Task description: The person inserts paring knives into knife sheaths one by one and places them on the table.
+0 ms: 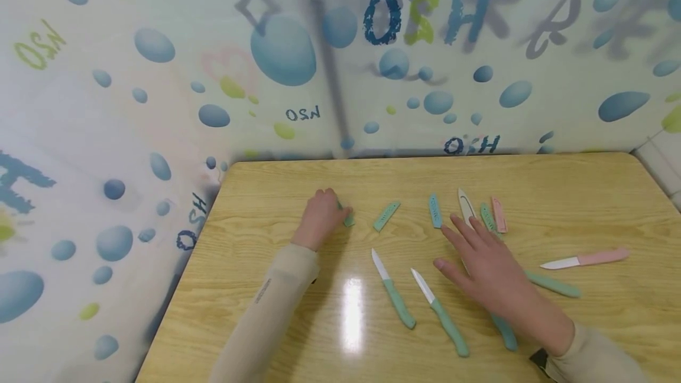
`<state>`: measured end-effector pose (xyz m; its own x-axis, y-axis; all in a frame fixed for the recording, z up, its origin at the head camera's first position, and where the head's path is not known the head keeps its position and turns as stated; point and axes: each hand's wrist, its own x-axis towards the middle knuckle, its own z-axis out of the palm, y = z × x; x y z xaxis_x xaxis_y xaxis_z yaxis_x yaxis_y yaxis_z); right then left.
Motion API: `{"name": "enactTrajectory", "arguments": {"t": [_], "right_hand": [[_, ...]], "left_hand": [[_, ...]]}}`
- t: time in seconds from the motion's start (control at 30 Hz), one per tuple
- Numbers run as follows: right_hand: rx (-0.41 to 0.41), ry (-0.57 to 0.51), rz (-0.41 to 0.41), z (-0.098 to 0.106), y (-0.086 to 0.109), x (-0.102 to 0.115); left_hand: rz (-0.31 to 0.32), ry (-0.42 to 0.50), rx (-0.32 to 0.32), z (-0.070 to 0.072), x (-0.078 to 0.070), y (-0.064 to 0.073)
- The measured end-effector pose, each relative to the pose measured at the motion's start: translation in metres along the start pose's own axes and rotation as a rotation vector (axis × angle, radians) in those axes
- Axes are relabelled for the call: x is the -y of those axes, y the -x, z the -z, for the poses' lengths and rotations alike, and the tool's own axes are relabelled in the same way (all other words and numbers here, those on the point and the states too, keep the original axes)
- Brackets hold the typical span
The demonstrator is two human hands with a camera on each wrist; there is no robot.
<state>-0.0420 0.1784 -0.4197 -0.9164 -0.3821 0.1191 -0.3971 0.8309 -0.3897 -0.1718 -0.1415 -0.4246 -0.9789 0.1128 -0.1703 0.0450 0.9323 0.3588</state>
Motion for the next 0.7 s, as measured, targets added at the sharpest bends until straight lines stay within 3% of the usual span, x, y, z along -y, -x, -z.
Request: {"name": "enactTrajectory", "arguments": {"t": [0.17,0.33,0.53,0.7], "right_hand": [[-0.005,0.012,-0.002,0.000,-0.001,0.001],[0.003,-0.018,0.006,-0.003,-0.001,0.004],[0.019,-0.066,0.055,-0.014,-0.002,0.017],[-0.010,-0.057,0.093,-0.027,-0.006,0.034]], "left_hand": [[-0.045,-0.059,-0.031,-0.001,-0.002,-0.002],[-0.033,-0.088,-0.048,-0.003,0.000,-0.004],[0.011,-0.072,0.011,-0.002,0.004,-0.006],[0.013,-0.013,0.004,0.002,0.005,-0.005]]}}
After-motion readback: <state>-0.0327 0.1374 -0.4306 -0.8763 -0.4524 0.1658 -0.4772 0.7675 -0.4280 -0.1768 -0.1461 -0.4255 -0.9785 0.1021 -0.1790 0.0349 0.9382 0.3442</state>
